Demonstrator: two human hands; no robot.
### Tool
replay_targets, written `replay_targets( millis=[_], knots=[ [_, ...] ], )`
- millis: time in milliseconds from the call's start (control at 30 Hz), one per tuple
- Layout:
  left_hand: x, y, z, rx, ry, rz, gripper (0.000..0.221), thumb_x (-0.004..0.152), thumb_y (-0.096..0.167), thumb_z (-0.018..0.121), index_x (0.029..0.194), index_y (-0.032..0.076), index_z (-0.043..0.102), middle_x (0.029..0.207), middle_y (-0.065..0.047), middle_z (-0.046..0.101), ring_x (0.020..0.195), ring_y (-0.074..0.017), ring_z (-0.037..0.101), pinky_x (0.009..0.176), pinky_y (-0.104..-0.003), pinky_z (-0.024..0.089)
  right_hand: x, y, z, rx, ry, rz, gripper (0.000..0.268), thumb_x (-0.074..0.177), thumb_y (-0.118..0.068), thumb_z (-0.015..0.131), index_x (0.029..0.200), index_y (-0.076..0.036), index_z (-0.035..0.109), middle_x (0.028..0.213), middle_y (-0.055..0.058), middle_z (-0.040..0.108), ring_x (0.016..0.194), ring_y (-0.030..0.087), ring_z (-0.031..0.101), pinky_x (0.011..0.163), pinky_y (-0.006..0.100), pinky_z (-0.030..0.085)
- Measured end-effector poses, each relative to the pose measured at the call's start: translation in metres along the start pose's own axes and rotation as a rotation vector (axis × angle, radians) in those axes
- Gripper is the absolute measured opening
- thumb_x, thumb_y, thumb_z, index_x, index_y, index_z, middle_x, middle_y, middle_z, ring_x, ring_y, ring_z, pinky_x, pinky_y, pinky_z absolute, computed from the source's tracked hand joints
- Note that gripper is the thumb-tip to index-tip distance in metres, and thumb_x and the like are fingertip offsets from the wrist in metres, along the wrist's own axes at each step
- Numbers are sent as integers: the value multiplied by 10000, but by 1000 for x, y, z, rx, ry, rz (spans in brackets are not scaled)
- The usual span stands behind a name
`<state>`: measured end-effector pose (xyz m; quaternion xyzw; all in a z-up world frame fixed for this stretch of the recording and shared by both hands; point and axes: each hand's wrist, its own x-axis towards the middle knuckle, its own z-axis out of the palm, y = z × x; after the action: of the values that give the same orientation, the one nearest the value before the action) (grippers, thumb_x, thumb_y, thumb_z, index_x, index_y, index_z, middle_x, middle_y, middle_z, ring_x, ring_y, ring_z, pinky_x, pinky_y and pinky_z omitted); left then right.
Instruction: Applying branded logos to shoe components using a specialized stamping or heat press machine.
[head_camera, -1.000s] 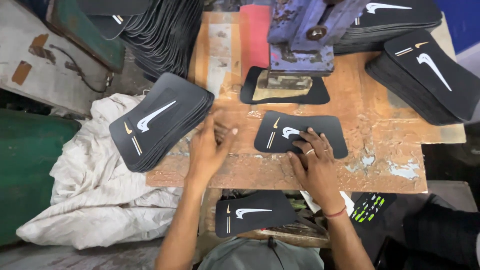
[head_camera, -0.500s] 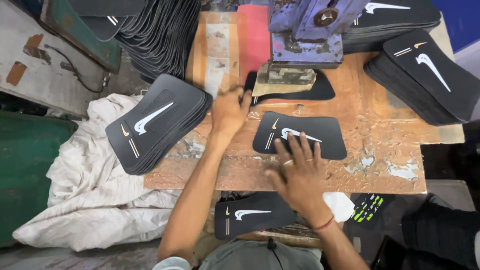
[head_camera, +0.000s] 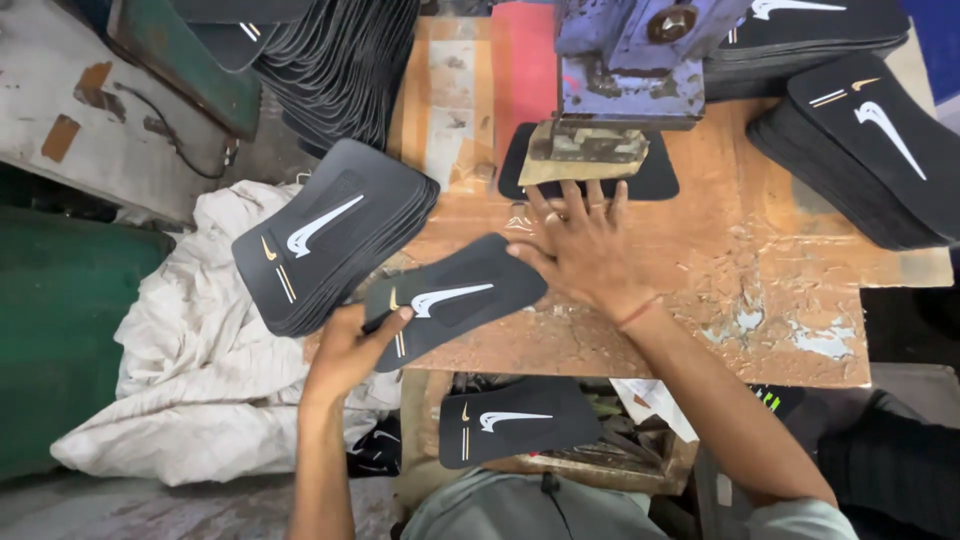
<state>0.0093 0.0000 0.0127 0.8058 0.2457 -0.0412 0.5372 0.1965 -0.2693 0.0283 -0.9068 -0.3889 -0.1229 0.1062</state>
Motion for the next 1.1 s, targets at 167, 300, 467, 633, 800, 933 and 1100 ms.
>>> replay_targets(
  millis=[167, 300, 467, 633, 800, 933, 1100],
  knots=[
    [1, -5, 0, -157, -81, 149, 225, 923, 211, 740, 995, 1, 778, 713, 41, 675, 660, -37, 528, 572, -259, 454, 6, -16, -4, -21, -26, 38, 787, 941, -678, 580, 1545, -185, 471, 1576, 228, 333, 1468, 499, 261, 1097, 800, 213],
    [1, -9, 3, -116, -34, 192, 227, 922, 216, 749, 977, -2, 776, 687, 67, 639, 641, -32, 499, 547, -253, 429, -2, -18, -1, 24, -19, 49, 731, 981, -605, 605, 1546, -158, 475, 1575, 231, 359, 1479, 481, 292, 1122, 781, 225],
    [0, -19, 4, -104, -51, 134, 240, 951, 224, 763, 956, -16, 762, 690, 50, 571, 647, -54, 458, 543, -273, 394, -50, -16, -20, 133, 13, -27, 696, 1002, -470, 625, 1555, -82, 455, 1623, 225, 366, 1532, 424, 293, 1211, 654, 222],
    [-5, -3, 3, -162, -60, 192, 230, 946, 218, 734, 1027, 6, 771, 723, 58, 673, 668, -36, 544, 579, -252, 474, -101, -27, -36, 195, 0, 27, 638, 992, -365, 637, 1528, -58, 475, 1622, 198, 402, 1543, 381, 323, 1268, 549, 221],
    [-4, -10, 3, -122, -29, 316, 248, 953, 202, 732, 1100, 4, 759, 770, 36, 651, 704, -44, 511, 603, -261, 463, -115, -36, -41, 144, 47, 124, 580, 965, -325, 652, 1463, -51, 541, 1570, 184, 468, 1496, 375, 390, 1244, 535, 250],
    [-9, -14, 4, -22, -3, 307, 235, 942, 203, 740, 1075, 10, 747, 768, 34, 677, 709, -49, 547, 612, -256, 475, -113, -36, -46, 134, 82, 176, 561, 960, -319, 657, 1443, -49, 561, 1558, 177, 477, 1485, 369, 405, 1236, 536, 262],
    [-22, -24, -12, -189, 345, 358, 273, 937, 148, 771, 1125, -23, 670, 997, 19, 673, 881, -60, 579, 766, -219, 469, -115, -14, -47, 227, 15, 159, 540, 975, -308, 655, 1434, -38, 563, 1553, 167, 478, 1490, 354, 414, 1243, 516, 290]
  ],
)
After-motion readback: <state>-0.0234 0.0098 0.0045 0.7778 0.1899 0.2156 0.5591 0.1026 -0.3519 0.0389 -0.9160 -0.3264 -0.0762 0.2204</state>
